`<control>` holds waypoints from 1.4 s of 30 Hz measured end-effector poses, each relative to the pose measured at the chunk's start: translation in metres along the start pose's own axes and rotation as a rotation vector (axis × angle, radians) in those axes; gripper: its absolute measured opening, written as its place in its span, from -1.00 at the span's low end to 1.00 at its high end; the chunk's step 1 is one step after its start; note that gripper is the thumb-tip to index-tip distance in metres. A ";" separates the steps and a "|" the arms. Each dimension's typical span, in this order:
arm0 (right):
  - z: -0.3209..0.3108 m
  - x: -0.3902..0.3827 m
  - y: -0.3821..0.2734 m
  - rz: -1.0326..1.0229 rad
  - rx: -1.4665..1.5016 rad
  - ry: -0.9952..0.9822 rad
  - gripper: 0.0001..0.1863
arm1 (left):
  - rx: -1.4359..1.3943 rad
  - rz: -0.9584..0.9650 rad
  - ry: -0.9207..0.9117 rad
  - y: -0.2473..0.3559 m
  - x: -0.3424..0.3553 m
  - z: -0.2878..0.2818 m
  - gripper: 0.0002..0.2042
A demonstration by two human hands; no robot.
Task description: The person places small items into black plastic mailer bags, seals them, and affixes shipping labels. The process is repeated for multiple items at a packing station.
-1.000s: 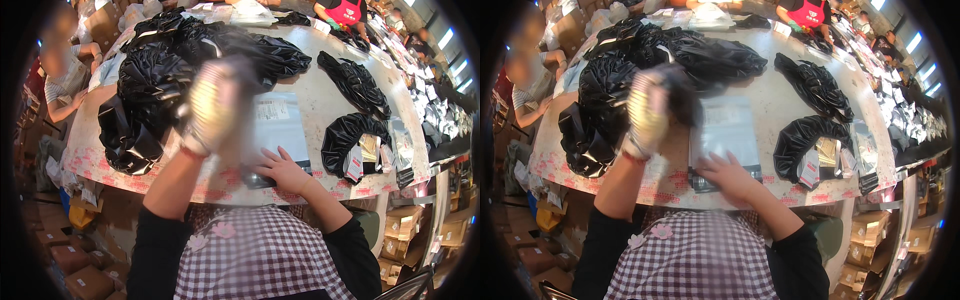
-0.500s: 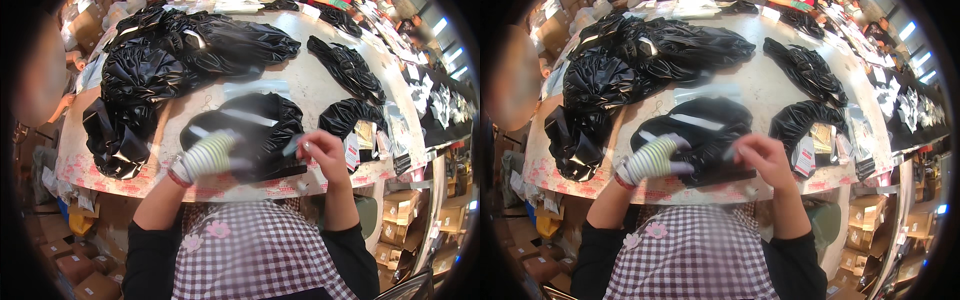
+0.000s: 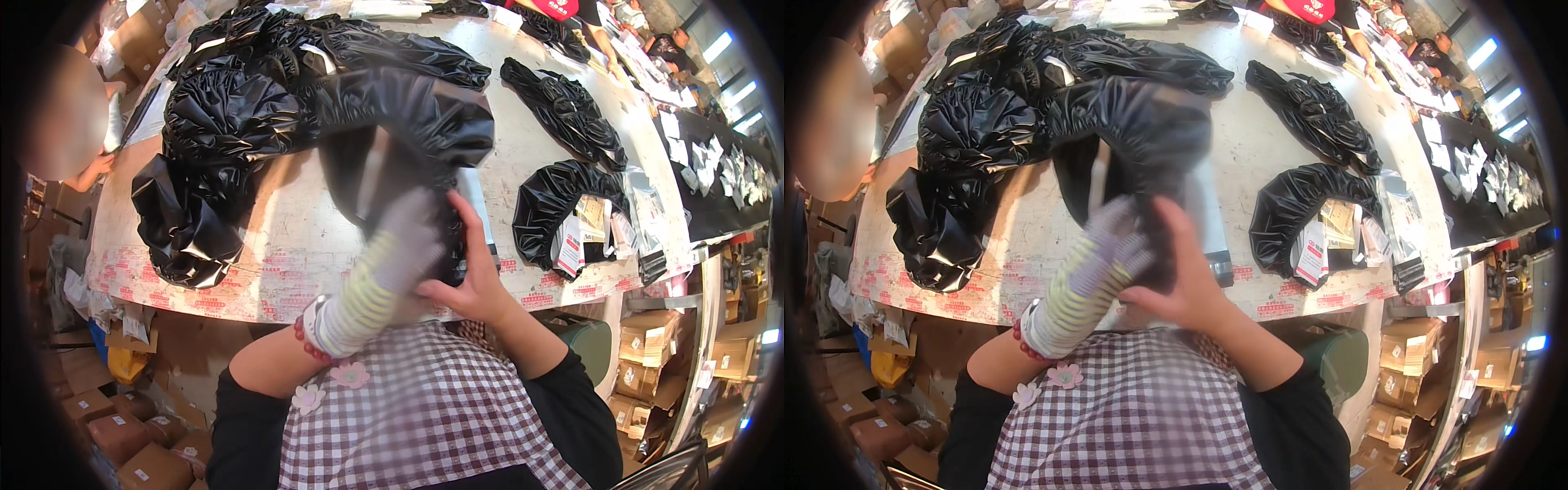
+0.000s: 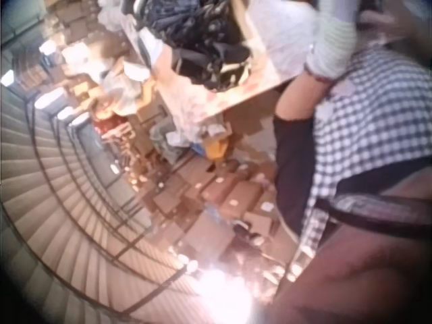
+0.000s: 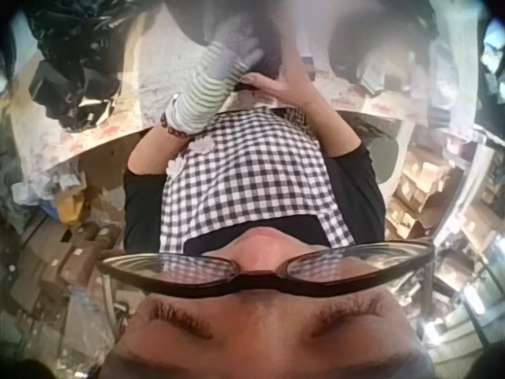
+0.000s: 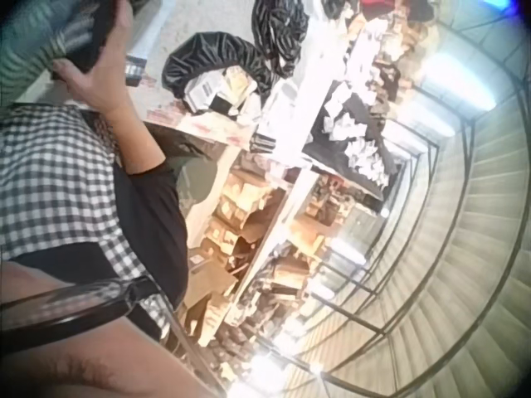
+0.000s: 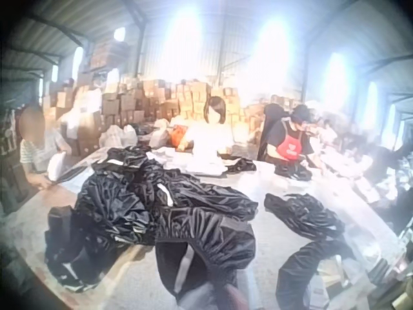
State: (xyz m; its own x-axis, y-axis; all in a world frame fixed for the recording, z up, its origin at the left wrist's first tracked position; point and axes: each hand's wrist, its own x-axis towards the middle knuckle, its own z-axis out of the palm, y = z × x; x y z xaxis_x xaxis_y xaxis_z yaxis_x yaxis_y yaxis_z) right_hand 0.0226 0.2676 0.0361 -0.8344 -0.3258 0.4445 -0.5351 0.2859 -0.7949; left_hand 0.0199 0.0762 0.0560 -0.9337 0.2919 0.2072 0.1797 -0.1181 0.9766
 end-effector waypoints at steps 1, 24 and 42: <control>0.007 -0.013 0.012 0.147 0.058 -0.004 0.12 | 0.173 0.105 -0.145 -0.008 0.001 0.000 -0.52; -0.113 0.020 0.001 -0.064 -1.230 0.069 -0.42 | 1.706 -0.426 -0.080 -0.011 0.040 -0.086 -0.56; -0.137 -0.076 0.041 0.454 -0.368 0.241 -0.57 | 1.259 0.135 -0.442 -0.094 -0.018 -0.019 -0.26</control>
State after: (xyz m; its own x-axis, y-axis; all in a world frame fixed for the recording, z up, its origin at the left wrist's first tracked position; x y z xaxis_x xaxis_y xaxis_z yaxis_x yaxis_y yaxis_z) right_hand 0.0457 0.4273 0.0266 -0.9724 0.1003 0.2108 -0.0955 0.6530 -0.7513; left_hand 0.0136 0.0640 -0.0402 -0.7516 0.6555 0.0735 0.6456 0.7081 0.2861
